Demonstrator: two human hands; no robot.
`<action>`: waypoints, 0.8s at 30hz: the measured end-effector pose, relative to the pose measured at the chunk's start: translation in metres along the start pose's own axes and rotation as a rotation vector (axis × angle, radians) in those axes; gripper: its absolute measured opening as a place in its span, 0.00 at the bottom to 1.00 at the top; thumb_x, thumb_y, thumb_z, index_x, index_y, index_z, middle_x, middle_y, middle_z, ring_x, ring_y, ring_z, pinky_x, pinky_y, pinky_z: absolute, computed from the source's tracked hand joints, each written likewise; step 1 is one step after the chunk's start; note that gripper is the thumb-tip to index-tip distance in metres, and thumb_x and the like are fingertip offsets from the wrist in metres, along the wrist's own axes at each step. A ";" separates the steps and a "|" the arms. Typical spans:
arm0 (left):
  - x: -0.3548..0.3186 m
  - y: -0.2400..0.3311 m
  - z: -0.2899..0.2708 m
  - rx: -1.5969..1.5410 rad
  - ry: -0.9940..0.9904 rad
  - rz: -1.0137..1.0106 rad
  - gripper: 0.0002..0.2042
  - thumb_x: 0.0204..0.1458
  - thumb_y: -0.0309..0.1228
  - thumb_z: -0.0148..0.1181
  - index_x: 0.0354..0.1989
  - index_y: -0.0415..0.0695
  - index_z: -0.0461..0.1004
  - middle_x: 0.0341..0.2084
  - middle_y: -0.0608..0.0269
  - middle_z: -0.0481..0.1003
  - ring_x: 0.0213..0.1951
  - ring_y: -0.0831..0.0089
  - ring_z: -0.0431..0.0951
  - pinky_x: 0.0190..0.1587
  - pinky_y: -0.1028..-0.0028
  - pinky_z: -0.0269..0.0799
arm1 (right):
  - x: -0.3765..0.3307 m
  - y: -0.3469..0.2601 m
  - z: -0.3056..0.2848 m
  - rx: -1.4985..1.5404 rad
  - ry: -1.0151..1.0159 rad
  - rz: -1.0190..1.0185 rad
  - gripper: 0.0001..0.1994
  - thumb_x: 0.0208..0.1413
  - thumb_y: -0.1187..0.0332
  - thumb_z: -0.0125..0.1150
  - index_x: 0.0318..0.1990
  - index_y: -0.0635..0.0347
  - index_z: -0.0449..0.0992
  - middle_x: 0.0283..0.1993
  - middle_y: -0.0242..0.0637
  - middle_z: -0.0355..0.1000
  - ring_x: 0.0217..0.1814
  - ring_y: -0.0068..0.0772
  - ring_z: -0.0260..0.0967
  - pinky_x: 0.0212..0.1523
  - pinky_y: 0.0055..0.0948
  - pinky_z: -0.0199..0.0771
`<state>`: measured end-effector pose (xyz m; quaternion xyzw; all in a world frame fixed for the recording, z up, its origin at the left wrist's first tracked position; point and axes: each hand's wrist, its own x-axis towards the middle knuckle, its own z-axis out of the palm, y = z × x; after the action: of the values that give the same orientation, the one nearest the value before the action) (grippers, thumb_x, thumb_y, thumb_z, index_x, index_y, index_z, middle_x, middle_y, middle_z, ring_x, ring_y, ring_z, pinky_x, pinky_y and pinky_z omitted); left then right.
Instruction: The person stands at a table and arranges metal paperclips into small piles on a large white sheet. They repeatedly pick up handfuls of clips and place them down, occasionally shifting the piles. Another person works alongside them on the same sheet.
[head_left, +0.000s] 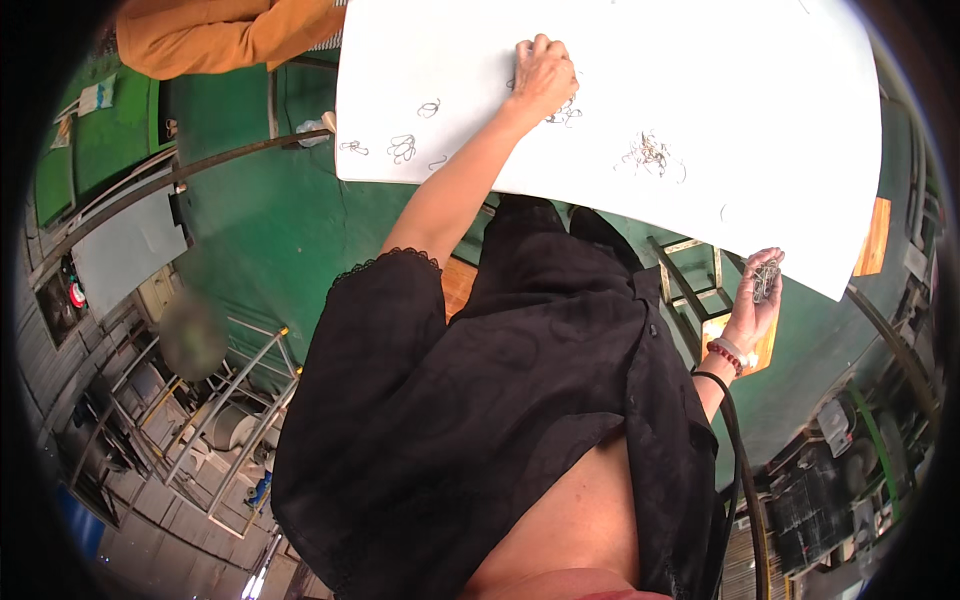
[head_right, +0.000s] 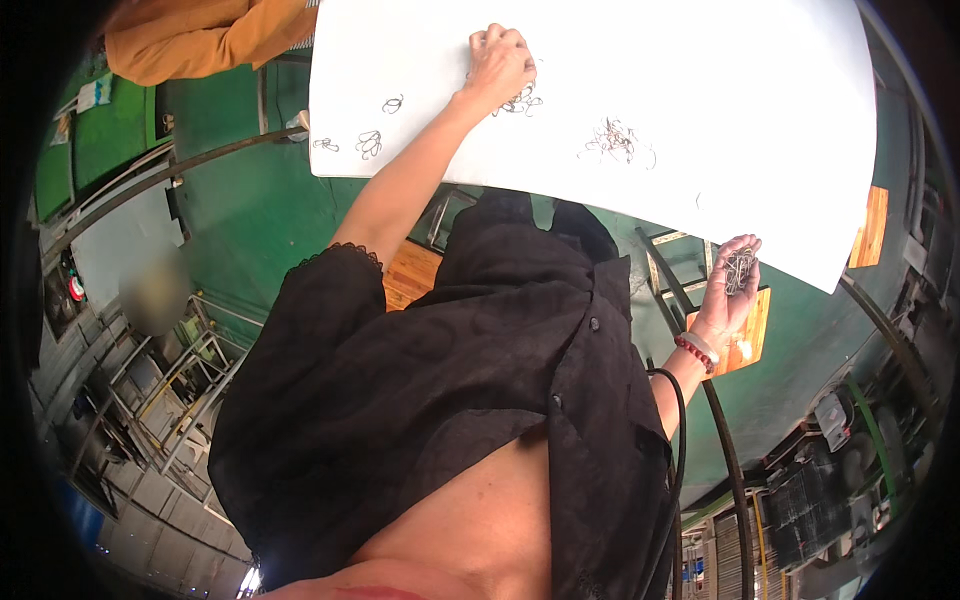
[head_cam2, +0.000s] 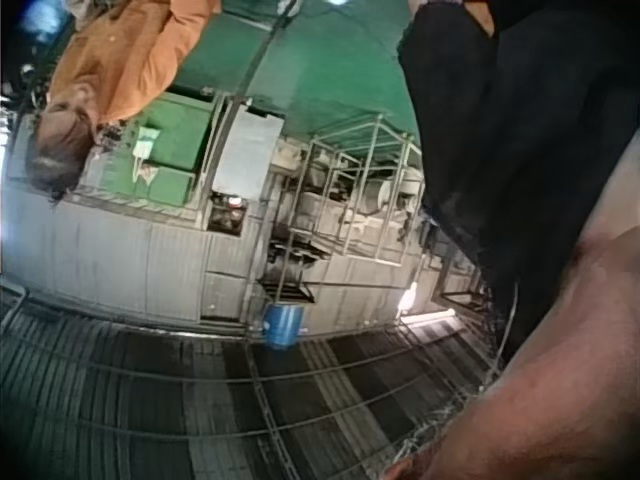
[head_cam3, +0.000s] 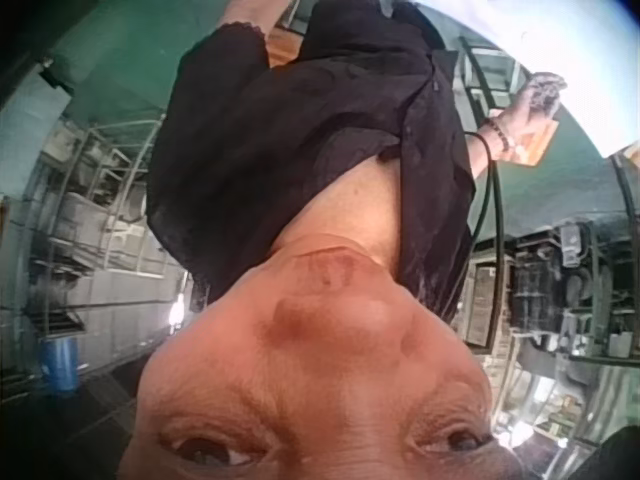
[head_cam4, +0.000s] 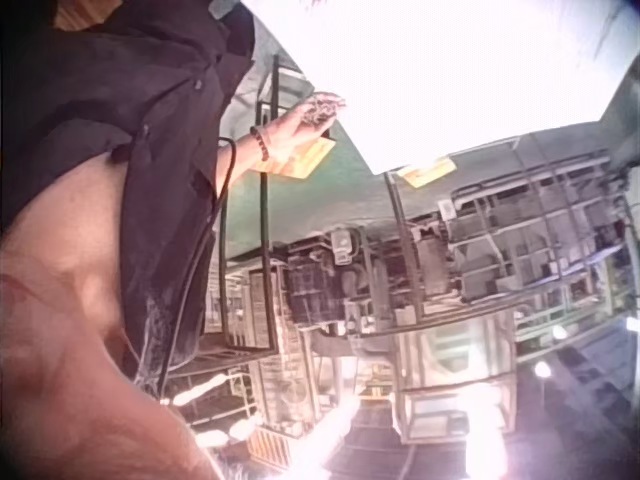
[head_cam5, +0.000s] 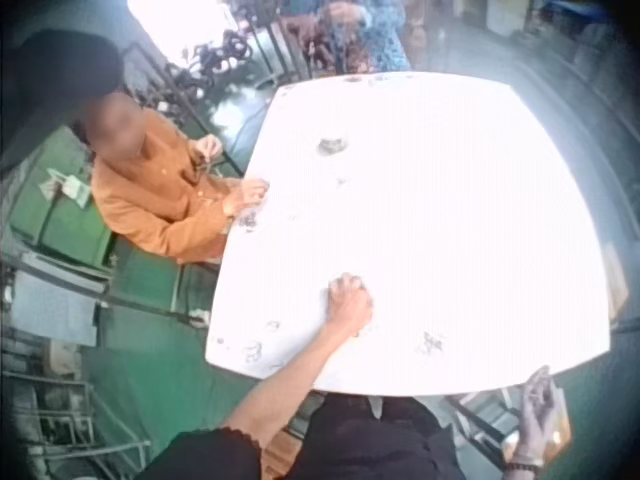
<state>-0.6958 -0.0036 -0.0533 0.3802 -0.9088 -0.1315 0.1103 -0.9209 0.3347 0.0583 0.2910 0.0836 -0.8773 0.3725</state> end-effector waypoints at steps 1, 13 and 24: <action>0.002 -0.001 -0.005 -0.060 -0.019 -0.051 0.06 0.38 0.34 0.60 0.20 0.47 0.78 0.32 0.70 0.71 0.44 0.68 0.61 0.51 0.63 0.48 | -0.001 -0.005 -0.003 -0.011 -0.005 -0.021 0.18 0.52 0.80 0.43 0.52 0.68 0.61 0.49 0.47 0.61 0.52 0.43 0.58 0.53 0.42 0.61; -0.001 -0.001 -0.050 -0.847 -0.418 -0.397 0.10 0.43 0.31 0.60 0.33 0.40 0.76 0.27 0.58 0.76 0.30 0.76 0.75 0.35 0.78 0.70 | -0.005 -0.025 -0.026 0.022 -0.015 0.001 0.17 0.52 0.81 0.42 0.52 0.68 0.61 0.50 0.47 0.61 0.53 0.43 0.56 0.55 0.40 0.59; -0.048 0.119 -0.005 -0.390 -0.056 -0.009 0.18 0.45 0.34 0.56 0.46 0.43 0.67 0.42 0.52 0.67 0.48 0.57 0.64 0.48 0.63 0.63 | 0.000 -0.028 -0.025 0.094 0.005 0.033 0.17 0.52 0.81 0.43 0.51 0.69 0.62 0.50 0.46 0.61 0.53 0.40 0.56 0.54 0.38 0.59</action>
<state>-0.7398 0.1107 -0.0148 0.3520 -0.8670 -0.3163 0.1559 -0.9296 0.3640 0.0358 0.3117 0.0386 -0.8731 0.3728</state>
